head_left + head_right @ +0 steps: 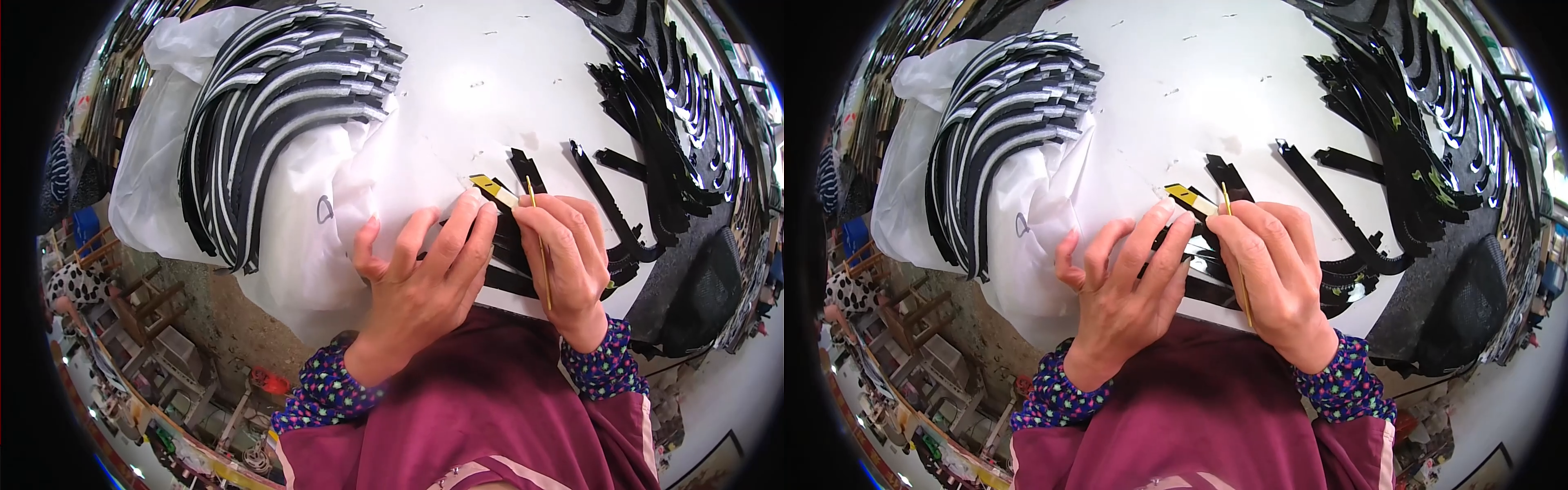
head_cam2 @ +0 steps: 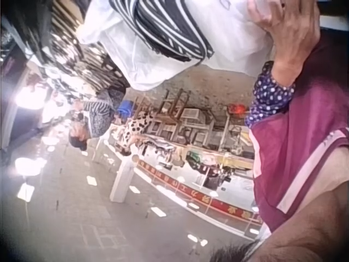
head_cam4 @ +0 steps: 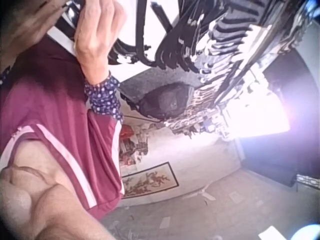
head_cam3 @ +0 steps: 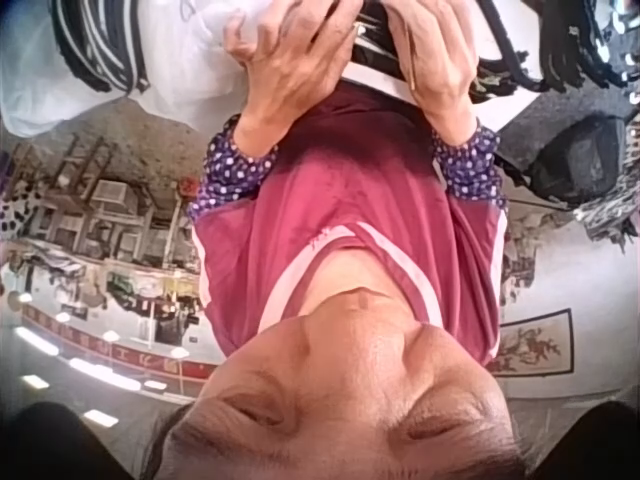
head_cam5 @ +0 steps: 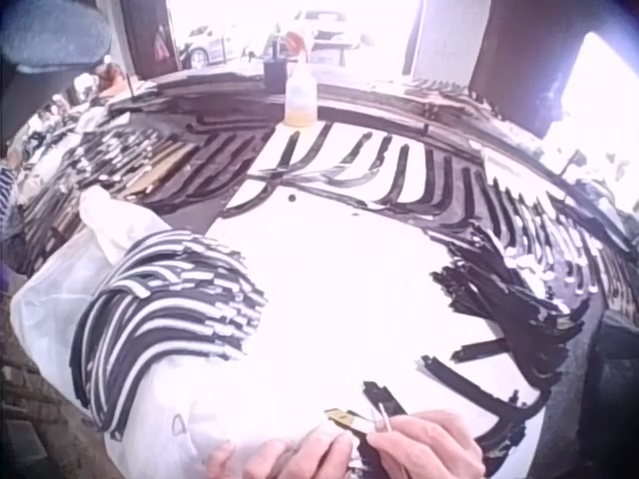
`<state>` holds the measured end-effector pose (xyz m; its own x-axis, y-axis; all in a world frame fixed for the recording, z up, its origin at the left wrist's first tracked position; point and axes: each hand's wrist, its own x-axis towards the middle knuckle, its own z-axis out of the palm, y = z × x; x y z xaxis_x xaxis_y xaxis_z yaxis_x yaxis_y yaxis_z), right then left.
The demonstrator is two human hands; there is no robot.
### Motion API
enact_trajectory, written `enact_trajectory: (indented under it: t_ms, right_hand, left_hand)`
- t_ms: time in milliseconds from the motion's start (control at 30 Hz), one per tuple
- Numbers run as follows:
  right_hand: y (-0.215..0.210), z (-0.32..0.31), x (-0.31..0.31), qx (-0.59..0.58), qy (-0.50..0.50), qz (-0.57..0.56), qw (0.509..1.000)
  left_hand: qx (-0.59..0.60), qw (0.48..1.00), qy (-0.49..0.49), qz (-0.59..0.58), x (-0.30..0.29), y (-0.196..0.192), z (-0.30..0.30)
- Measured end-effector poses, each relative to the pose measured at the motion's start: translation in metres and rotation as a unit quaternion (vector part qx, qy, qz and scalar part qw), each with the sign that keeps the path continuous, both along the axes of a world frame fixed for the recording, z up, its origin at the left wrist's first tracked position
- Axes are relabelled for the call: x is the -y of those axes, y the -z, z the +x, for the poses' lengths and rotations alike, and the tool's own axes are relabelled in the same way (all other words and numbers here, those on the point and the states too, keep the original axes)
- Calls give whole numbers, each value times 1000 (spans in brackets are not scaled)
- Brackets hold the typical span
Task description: Applying glue to small black shoe components using a brush and a stencil.
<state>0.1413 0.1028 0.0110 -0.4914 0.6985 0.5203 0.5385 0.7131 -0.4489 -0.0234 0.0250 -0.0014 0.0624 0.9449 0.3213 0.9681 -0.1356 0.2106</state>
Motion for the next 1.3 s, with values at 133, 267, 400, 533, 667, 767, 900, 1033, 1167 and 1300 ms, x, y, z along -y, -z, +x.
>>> enact_trajectory:
  t_ms: [133,267,400,533,667,767,900,1033,1167,1300]
  right_hand:
    - [1,3,1,11,-3,6,1000]
    - [2,3,2,27,-4,14,1000]
    - [4,3,2,38,-12,41,998]
    - [-3,1,2,46,-10,36,998]
    - [-5,0,3,46,-11,23,999]
    - [-6,0,3,47,-12,23,999]
    - [-7,-1,3,46,-11,23,999]
    - [-5,-1,3,42,-12,22,999]
    - [1,1,2,37,-12,50,998]
    - [2,1,2,35,-12,48,998]
  left_hand:
    - [-17,1000,7,9,-3,1,0]
    - [-27,1000,10,4,-3,2,-1]
    - [-24,1000,4,1,-4,0,1]
    - [-16,1000,2,-6,-4,-1,1]
    - [-17,1000,1,-11,-4,-3,1]
    - [-14,1000,2,-13,-3,-2,1]
    - [-21,1000,2,-7,-3,1,0]
    - [-29,1000,3,-3,-3,2,0]
    - [-27,1000,3,0,-4,2,0]
    - [-27,1000,4,-4,-4,1,0]
